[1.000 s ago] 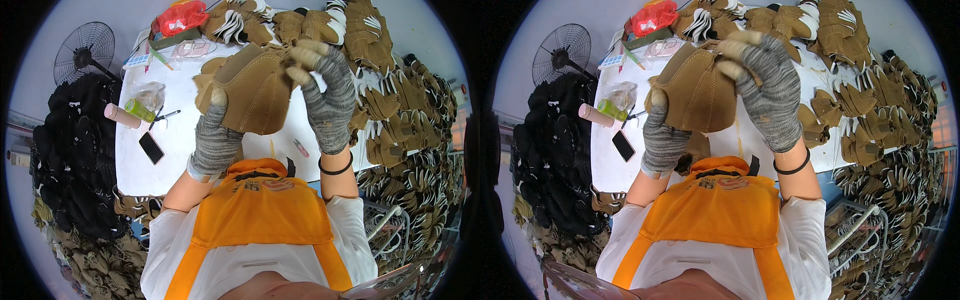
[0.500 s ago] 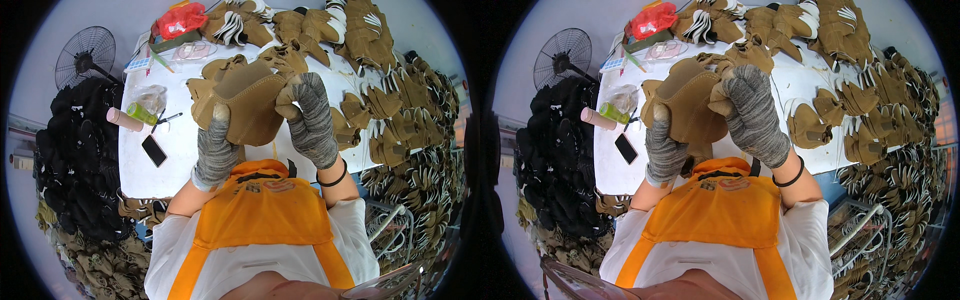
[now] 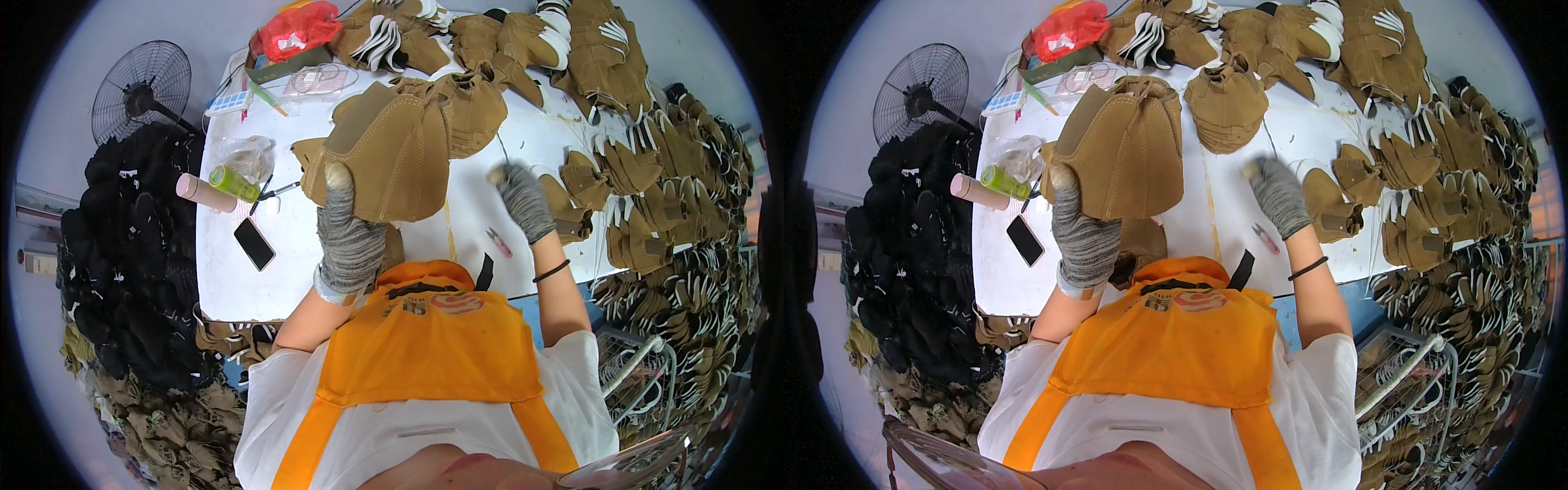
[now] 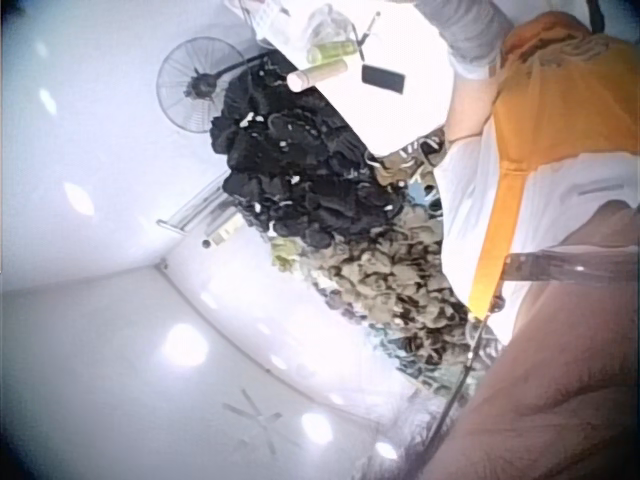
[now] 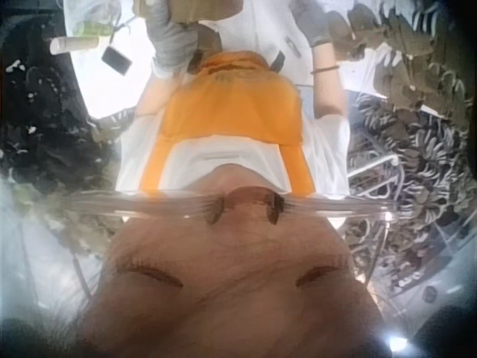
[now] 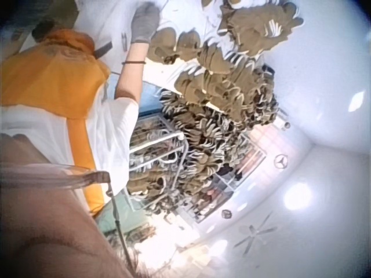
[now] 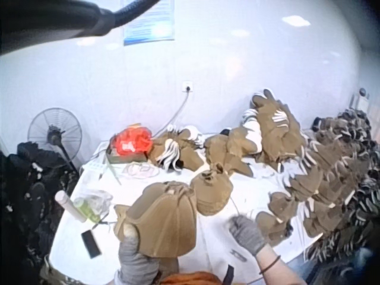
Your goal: The person picks up various brown shoe upper components from a table, uses a pair of small cutters to trim away excess material and loose threads, and places the finished pieces into stacks.
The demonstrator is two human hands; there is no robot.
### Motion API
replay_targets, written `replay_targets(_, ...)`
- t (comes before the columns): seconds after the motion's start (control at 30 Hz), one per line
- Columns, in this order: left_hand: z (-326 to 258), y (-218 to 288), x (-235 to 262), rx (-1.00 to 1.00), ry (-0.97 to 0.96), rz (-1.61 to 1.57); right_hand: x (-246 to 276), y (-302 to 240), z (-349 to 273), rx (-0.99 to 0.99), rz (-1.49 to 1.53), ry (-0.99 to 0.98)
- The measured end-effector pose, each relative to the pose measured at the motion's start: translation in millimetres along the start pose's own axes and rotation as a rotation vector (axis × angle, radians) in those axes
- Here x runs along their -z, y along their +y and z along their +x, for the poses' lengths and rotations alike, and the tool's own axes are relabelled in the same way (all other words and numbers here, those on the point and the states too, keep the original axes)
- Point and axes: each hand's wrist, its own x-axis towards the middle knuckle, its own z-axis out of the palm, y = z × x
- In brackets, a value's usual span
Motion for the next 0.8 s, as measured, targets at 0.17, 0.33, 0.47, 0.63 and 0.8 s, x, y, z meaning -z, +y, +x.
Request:
replay_targets(0.17,-2,1,18,0.076,-0.088,-0.202,-114,86,-69,-0.249,-0.508,-0.387)
replay_targets(0.33,-12,4,25,0.049,-0.126,-0.206,-205,167,-78,-0.951,0.657,-0.153)
replay_targets(0.47,-12,-5,32,0.019,-0.105,0.071,-241,212,-86,-0.596,0.811,-0.152)
replay_targets(0.63,-12,-8,15,-0.054,-0.037,0.112,-58,19,-42,-0.287,1.137,0.056)
replay_targets(0.8,-16,-15,8,0.052,-0.091,0.222,50,-100,-41,0.184,0.755,0.220)
